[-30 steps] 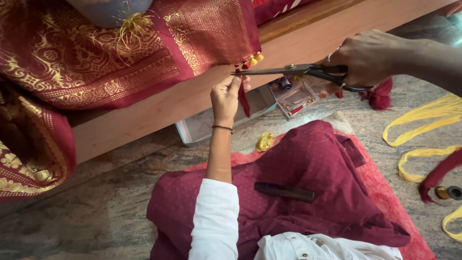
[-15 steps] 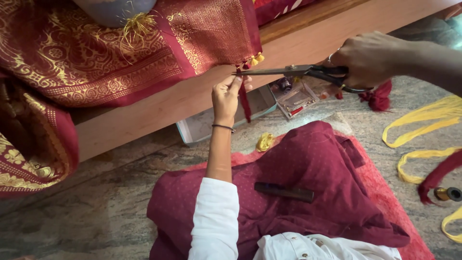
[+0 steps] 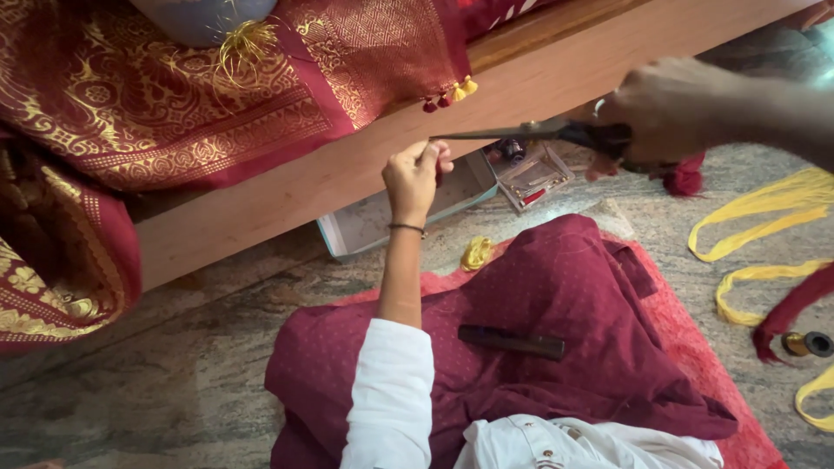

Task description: Trimming and attaching decorative tassels to the edge of a sari.

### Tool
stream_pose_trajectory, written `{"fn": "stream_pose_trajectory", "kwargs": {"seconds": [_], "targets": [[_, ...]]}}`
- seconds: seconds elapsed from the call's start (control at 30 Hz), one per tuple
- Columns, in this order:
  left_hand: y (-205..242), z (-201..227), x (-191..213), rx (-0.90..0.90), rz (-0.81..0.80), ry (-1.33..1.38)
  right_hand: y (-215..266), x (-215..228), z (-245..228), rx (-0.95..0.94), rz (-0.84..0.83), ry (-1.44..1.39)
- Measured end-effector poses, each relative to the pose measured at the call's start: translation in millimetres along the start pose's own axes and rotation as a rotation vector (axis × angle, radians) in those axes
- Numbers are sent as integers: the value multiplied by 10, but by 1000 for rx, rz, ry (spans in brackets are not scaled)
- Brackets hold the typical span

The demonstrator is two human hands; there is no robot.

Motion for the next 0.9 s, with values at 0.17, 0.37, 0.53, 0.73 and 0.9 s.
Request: {"fn": "stream_pose_trajectory", "kwargs": {"seconds": [0.17,0.37,0.53,0.73,0.9], "targets": [[-63,-641,80,52,0,430,123,-1107,21,266,-30,-342],[52,-465,143,145,-42,602,639,-2418,-868,568,-571,-800],[182,-315,-8,194,-44,624,472,-2711,-1272,777,-952,-768],[407,-112,-150,246,-178,785,-627,-1819,-1287,323,576,-846],[292,-589,-147,380,-177,948,-1189,-2080,-1339,519,340,-1084]]}}
Point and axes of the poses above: each hand's wrist, its own y-axis away from the middle knuckle, its own x-axis out of the back of the hand, z = x × y, the point moved 2 cm from there along -y, towards the middle knuckle, and after that the axes turned 12 degrees about -y, right-handed, at the moved point
